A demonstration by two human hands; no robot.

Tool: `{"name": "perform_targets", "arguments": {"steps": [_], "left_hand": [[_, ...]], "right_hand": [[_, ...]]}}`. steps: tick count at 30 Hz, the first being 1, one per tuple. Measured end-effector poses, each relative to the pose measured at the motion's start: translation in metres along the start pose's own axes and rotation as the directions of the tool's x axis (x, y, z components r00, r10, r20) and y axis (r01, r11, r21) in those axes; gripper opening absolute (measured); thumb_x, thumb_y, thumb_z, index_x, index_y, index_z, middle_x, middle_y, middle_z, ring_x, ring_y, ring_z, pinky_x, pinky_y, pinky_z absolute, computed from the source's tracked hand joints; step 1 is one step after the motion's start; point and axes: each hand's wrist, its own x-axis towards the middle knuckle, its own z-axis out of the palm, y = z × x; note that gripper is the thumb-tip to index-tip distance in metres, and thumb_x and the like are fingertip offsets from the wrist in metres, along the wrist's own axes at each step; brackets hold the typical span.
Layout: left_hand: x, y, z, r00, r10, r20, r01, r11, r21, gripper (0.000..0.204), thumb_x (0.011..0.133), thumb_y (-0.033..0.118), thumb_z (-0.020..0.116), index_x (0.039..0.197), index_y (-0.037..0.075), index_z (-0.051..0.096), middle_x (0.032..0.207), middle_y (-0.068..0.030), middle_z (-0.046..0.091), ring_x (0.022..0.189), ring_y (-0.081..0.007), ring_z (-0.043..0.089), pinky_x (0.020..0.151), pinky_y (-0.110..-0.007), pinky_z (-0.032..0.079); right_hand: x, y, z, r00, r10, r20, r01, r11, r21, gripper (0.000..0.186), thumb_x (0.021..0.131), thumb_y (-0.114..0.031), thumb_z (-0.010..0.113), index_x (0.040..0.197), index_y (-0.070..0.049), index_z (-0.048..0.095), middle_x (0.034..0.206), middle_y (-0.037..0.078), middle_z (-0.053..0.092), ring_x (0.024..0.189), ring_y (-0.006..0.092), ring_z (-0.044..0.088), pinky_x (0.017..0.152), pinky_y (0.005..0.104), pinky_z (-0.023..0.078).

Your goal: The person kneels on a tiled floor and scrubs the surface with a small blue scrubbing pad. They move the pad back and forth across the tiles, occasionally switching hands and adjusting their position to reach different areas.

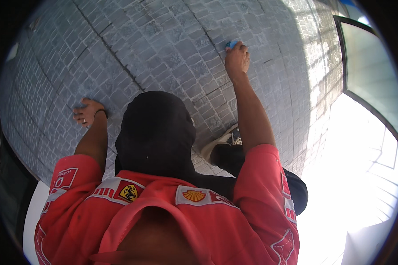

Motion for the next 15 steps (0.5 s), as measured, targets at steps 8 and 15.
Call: {"name": "perform_targets", "arguments": {"steps": [8, 15], "left_hand": [[-0.001, 0.002, 0.002, 0.999, -0.022, -0.027, 0.022, 1.000, 0.002, 0.082, 0.096, 0.066, 0.023, 0.157, 0.012, 0.023, 0.165, -0.0163, 0.016, 0.149, -0.0333, 0.019, 0.119, -0.050, 0.013], [0.000, 0.003, 0.007, 0.995, -0.018, -0.100, 0.016, 0.999, -0.028, 0.080, 0.096, 0.064, 0.023, 0.156, 0.011, 0.026, 0.164, -0.0164, 0.019, 0.148, -0.0345, 0.021, 0.118, -0.050, 0.016]], "right_hand": [[-0.088, -0.059, -0.036, 0.705, -0.548, 0.451, 0.518, 0.832, 0.200, 0.063, 0.094, -0.027, 0.065, 0.142, 0.000, 0.035, 0.127, 0.027, 0.050, 0.108, 0.0425, 0.059, 0.092, 0.0488, 0.050], [-0.046, -0.035, -0.037, 0.949, -0.077, 0.307, 0.051, 0.995, 0.091, 0.052, 0.093, -0.031, 0.065, 0.123, 0.008, 0.050, 0.110, 0.024, 0.060, 0.102, 0.0377, 0.066, 0.084, 0.0450, 0.056]]}}
